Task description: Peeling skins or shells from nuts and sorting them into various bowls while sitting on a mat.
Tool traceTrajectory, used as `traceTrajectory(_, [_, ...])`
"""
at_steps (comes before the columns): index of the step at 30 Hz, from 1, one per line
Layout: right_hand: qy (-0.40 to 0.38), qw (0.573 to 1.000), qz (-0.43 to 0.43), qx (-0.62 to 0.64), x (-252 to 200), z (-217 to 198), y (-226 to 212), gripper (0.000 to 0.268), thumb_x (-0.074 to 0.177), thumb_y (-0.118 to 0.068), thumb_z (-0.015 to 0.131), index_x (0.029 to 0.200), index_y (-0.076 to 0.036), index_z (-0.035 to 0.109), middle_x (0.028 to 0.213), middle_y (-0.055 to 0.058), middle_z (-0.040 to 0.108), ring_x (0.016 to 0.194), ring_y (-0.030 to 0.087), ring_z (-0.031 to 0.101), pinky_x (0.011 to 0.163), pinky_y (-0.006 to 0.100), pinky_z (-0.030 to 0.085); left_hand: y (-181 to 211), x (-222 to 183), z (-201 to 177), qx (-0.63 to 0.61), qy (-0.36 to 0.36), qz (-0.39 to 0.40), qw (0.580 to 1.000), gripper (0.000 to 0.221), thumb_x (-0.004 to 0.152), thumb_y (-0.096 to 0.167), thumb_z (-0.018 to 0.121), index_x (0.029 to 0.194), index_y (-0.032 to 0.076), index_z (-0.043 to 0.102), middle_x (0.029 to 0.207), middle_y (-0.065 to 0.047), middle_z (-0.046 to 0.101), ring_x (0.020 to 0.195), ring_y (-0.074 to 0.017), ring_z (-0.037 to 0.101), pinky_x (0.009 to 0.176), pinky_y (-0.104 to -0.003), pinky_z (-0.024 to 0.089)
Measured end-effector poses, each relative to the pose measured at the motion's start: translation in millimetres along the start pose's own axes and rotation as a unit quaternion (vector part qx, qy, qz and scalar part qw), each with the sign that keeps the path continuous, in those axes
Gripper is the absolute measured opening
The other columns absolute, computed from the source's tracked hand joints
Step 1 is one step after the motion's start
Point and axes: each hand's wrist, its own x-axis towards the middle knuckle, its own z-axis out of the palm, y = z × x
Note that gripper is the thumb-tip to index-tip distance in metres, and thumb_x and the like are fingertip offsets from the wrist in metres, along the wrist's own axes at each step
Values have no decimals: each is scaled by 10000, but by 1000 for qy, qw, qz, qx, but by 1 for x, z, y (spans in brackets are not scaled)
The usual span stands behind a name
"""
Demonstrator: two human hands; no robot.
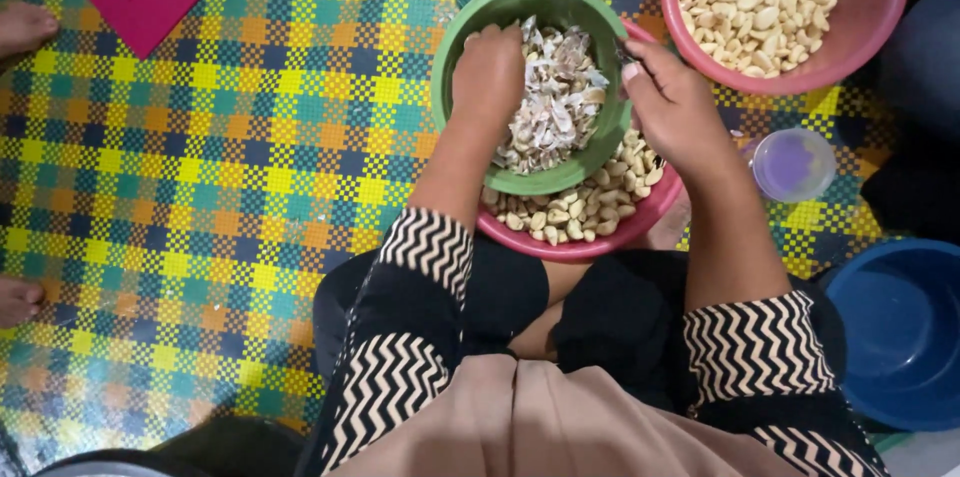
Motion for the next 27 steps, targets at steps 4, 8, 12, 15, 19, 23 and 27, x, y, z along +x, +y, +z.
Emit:
traceTrajectory(4, [17,1000,-4,21,4,-1,10,420,1017,-84,471,1407,25,582,947,68,659,679,125,542,589,240,431,-8,7,30,66,-45,8,997,146,874,82,571,956,43,685,922,-169,702,856,-388,645,692,-495,581])
traceTrajectory(8, [14,999,-38,-10,6,0,10,424,1017,-89,487,1408,49,576,959,90,671,713,152,563,621,260,453,2,-5,-2,-79,-21,-6,997,250,861,91,586,1075,70,712,1109,-125,735,957,-373,641,856,-456,528])
traceTrajectory(12, [-12,998,-28,57,3,11,3,388,1062,-105,471,1412,25,576,866,40,599,671,107,492,580,228,408,-9,-30,-8,-446,-59,-129,884,288,889,78,662,1177,59,677,962,-46,722,792,-121,642,732,-251,540])
traceTrajectory(15, [-8,998,-50,43,12,27,29,335,1078,-115,488,1356,6,630,849,162,677,587,187,638,446,296,490,6,-64,-37,-693,-52,-219,685,485,986,63,623,1449,17,487,1163,-150,637,971,-232,702,847,-312,636])
traceTrajectory(19, [-18,998,-28,61,2,37,16,344,1074,-107,489,1370,12,618,859,179,679,589,173,638,436,285,494,12,-88,-50,-770,-11,-250,587,403,999,-17,580,1399,-5,532,1148,-128,632,958,-246,737,817,-328,675])
traceTrajectory(23, [-31,994,-22,99,-3,48,11,377,1082,-94,441,1422,34,544,889,179,653,581,161,598,449,280,496,12,-91,-63,-820,-25,-249,515,419,1012,-20,549,1428,26,513,1101,-110,651,953,-268,750,821,-346,685])
traceTrajectory(27, [-37,988,-38,143,-2,56,19,379,1087,-56,438,1445,51,499,885,201,635,566,164,577,425,252,463,-7,-89,-38,-847,-31,-233,477,351,1051,74,551,1400,48,562,1166,-183,678,959,-297,751,808,-355,696])
